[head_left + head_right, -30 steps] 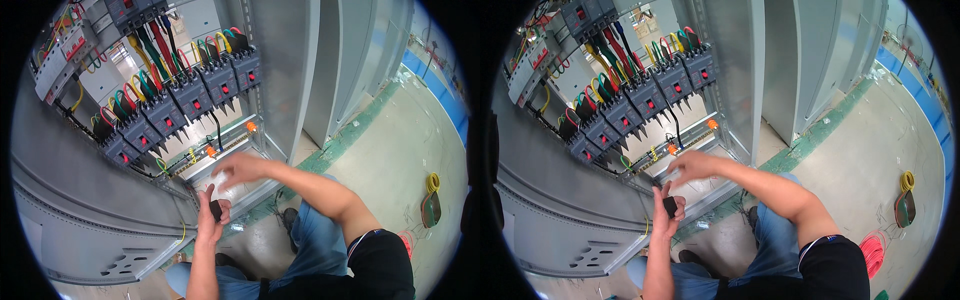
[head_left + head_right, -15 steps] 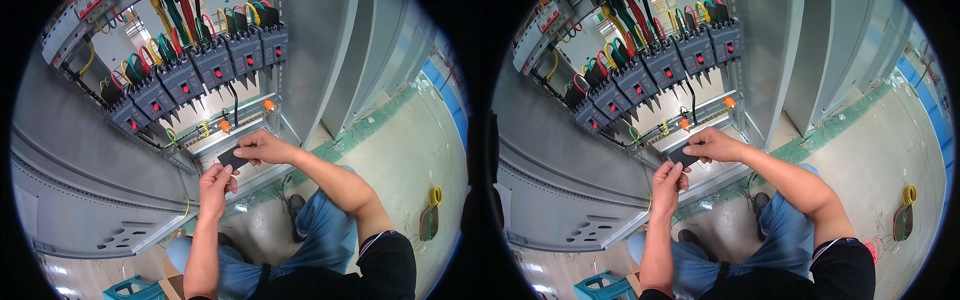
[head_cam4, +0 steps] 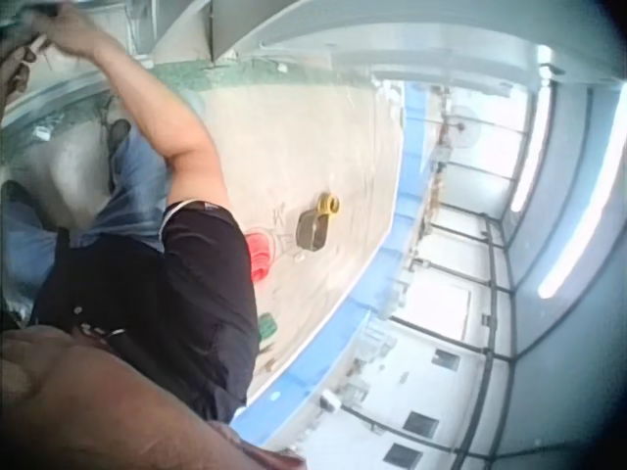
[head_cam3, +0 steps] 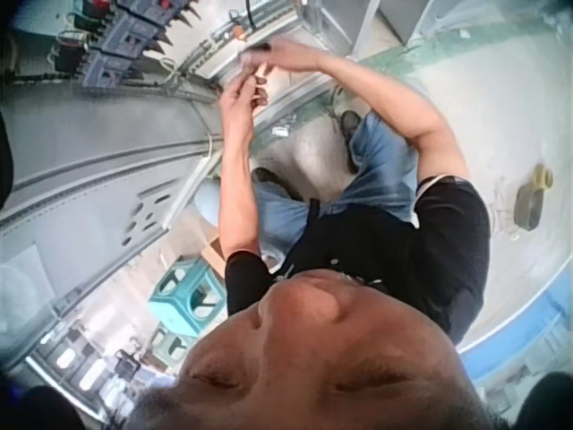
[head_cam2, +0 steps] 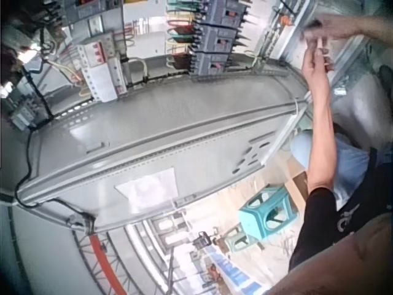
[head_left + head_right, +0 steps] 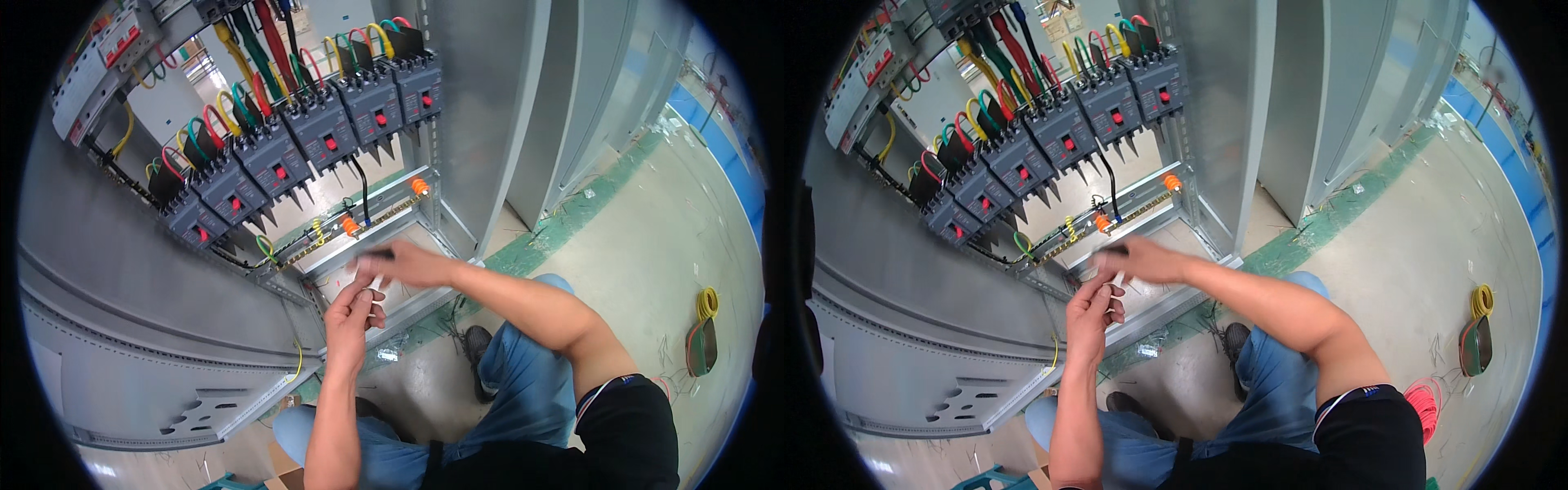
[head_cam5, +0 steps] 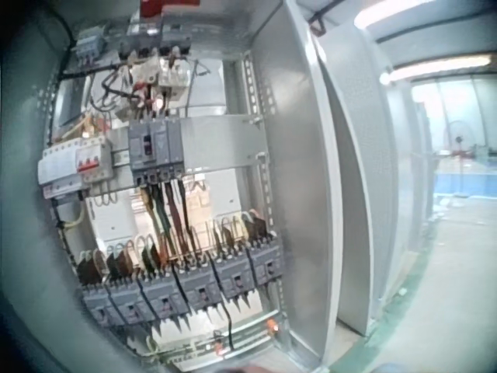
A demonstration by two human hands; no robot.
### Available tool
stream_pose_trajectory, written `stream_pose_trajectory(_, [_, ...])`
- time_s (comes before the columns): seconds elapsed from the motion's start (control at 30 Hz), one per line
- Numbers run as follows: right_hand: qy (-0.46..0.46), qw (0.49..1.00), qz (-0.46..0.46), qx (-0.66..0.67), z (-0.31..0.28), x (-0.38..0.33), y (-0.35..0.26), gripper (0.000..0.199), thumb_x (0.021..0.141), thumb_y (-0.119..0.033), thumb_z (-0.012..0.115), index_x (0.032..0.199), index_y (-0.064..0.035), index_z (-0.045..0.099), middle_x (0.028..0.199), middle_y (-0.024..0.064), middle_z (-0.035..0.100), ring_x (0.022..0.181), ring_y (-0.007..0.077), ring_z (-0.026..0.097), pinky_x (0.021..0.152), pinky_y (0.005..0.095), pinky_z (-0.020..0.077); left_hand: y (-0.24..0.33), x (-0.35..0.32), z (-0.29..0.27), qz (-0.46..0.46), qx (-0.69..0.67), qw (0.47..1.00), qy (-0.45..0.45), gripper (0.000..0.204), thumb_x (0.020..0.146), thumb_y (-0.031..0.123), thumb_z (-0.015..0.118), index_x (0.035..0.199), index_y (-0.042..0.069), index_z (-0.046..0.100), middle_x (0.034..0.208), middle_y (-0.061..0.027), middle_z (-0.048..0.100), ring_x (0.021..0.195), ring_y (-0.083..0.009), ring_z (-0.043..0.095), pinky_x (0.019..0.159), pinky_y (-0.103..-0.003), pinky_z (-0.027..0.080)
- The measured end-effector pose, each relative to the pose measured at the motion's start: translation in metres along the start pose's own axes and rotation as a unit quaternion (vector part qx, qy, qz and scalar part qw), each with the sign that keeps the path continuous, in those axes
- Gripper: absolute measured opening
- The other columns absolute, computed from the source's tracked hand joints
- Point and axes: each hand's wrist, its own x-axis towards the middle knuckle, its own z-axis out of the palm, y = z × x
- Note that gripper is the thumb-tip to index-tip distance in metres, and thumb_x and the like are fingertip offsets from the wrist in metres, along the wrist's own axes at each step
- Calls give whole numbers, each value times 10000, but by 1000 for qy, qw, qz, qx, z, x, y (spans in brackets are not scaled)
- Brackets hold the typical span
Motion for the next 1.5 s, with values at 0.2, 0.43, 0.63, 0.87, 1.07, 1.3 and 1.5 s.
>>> stream_pose_trajectory(0.2, [418,890,-125,-133,-122,47,-2,307,1023,-293,612,1015,4,688,730,70,655,638,162,630,613,343,508,-7,-1,-4,-15,43,998,-37,334,1047,180,623,1337,18,645,1056,-94,705,793,-123,644,679,-275,541])
stream_pose_trajectory(0.43, [457,858,-144,-187,-151,57,0,298,992,-297,603,954,-12,685,692,81,649,622,204,632,619,374,496,-15,-1,-9,-16,48,998,-26,307,1038,168,639,1304,17,664,1029,-93,715,774,-120,646,674,-271,538])
stream_pose_trajectory(0.63, [462,842,-132,-246,-153,62,-1,307,998,-322,592,975,-32,691,700,72,657,620,198,638,632,377,498,-18,2,-4,-24,55,998,-30,291,1040,146,631,1293,6,665,1016,-97,717,766,-121,645,672,-272,537])
stream_pose_trajectory(0.87, [459,848,-113,-239,-147,61,-12,288,994,-287,582,1042,-18,676,870,264,688,877,486,655,760,509,494,-21,1,-6,-27,60,997,-28,290,1040,153,635,1288,9,669,1011,-96,717,765,-120,645,677,-268,540])
stream_pose_trajectory(1.07, [471,827,-107,-288,-153,69,-6,307,984,-291,582,1023,-6,690,925,278,702,929,499,659,803,540,506,-22,4,-5,-37,69,997,-26,288,1039,153,634,1286,11,671,1011,-93,716,769,-121,642,681,-274,539])
stream_pose_trajectory(1.3, [472,823,-96,-302,-175,104,4,272,926,-226,597,1016,-2,722,976,305,699,992,514,650,861,544,517,-21,6,-13,-51,68,996,-14,300,1035,162,640,1291,9,669,1001,-89,717,777,-121,642,685,-273,535])
stream_pose_trajectory(1.5, [422,846,-10,-324,-186,158,28,308,883,-220,621,990,43,741,1012,295,724,1039,503,675,876,544,544,-25,-9,-45,-36,81,996,16,314,1028,159,643,1295,-3,664,992,-77,729,781,-105,643,681,-260,536])
